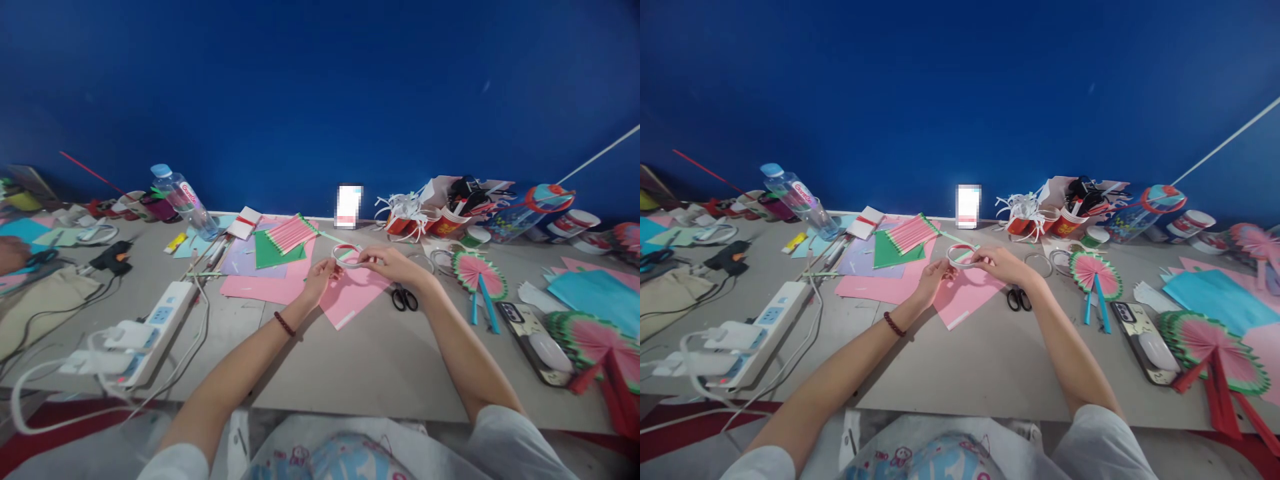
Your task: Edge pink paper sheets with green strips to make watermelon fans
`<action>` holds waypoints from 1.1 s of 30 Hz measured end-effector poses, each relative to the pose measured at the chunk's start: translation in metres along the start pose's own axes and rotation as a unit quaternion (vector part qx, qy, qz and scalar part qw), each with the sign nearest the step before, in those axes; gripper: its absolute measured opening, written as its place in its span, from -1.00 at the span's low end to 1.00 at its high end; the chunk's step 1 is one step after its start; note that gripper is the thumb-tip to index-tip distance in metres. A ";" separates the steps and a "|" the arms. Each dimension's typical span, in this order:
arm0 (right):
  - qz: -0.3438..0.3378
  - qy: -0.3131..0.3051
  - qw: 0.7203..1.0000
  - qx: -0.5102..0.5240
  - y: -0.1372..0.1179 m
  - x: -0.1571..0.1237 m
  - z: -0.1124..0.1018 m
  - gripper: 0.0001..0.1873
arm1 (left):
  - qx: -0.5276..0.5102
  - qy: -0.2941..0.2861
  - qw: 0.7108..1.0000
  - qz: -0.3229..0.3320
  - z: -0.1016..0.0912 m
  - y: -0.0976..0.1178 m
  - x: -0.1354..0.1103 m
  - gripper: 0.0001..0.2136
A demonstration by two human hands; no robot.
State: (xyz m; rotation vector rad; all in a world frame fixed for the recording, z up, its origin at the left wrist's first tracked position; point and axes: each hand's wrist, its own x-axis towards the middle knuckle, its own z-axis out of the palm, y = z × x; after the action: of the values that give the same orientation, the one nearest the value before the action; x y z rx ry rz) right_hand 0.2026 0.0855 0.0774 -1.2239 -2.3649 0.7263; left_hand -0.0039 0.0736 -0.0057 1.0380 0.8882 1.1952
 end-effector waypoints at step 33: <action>0.013 -0.076 0.926 0.369 0.017 -0.007 -0.015 -0.68 | 0.328 0.005 0.864 0.383 0.007 0.055 0.012 -0.81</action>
State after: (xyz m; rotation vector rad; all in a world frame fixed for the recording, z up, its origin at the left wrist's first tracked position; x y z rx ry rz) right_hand 0.2250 0.0920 0.0782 -0.8755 -1.8660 1.5787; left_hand -0.0113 0.0873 0.0491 2.0770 0.9412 1.5777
